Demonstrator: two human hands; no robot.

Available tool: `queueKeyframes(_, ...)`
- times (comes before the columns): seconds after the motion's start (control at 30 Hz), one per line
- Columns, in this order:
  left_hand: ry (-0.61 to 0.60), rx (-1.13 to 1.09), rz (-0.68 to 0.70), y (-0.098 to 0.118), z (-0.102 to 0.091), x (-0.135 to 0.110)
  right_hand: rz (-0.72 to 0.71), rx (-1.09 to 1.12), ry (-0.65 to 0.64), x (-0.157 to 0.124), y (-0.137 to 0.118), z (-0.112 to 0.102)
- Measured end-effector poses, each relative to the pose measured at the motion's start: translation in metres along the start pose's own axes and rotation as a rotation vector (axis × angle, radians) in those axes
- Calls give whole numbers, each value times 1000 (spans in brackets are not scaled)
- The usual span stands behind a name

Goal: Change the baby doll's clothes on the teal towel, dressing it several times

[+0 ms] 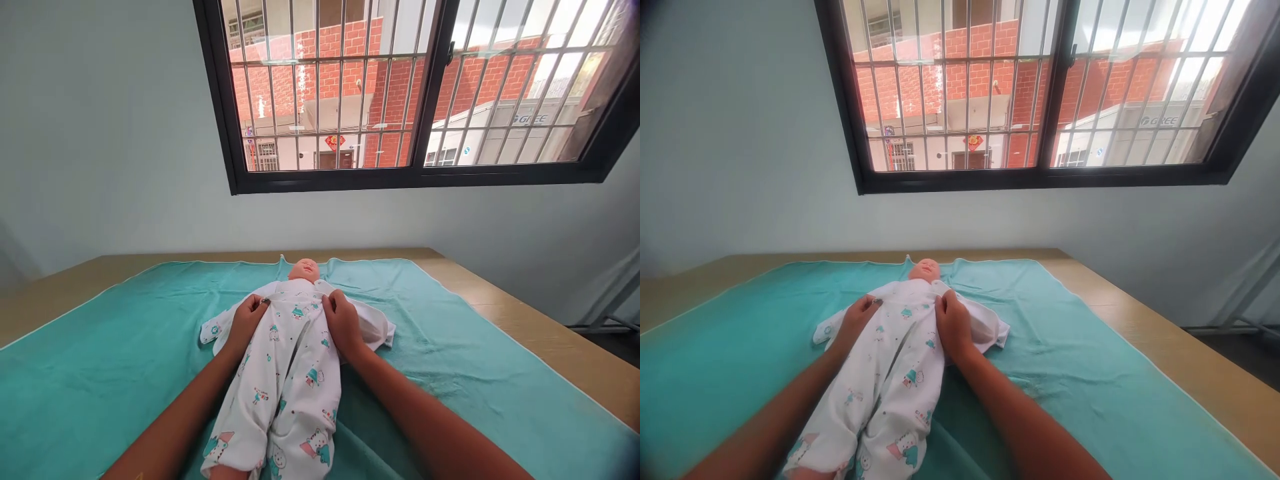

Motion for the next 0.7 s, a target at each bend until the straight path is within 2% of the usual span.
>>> queueKeyframes(0.17,3,-91,-155,-13,8,3,74,44,29,4,11,6)
queueKeyframes(0.3,-42,-123,-256,-18,9,-3,43,66,-50,7,15,14)
queueKeyframes(0.37,-159,-180,-283,-17,12,-7,-9,103,-140,7,13,16)
queueKeyframes(0.5,-479,-309,-334,-21,16,-19,-47,195,-328,6,11,15)
queueKeyframes(0.6,-619,-362,-367,-27,14,-25,46,270,-497,1,18,20)
queueKeyframes(0.7,-663,-434,-391,-27,13,-29,195,401,-665,-8,26,30)
Point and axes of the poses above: each hand's wrist, its own x-axis towards the middle knuckle, its own z-axis out of the palm, y = z × x, the point moved 9 cm from there along x, towards the middle knuckle, and after that the axes turned 5 degrees about -x, right-handed, at the moved point
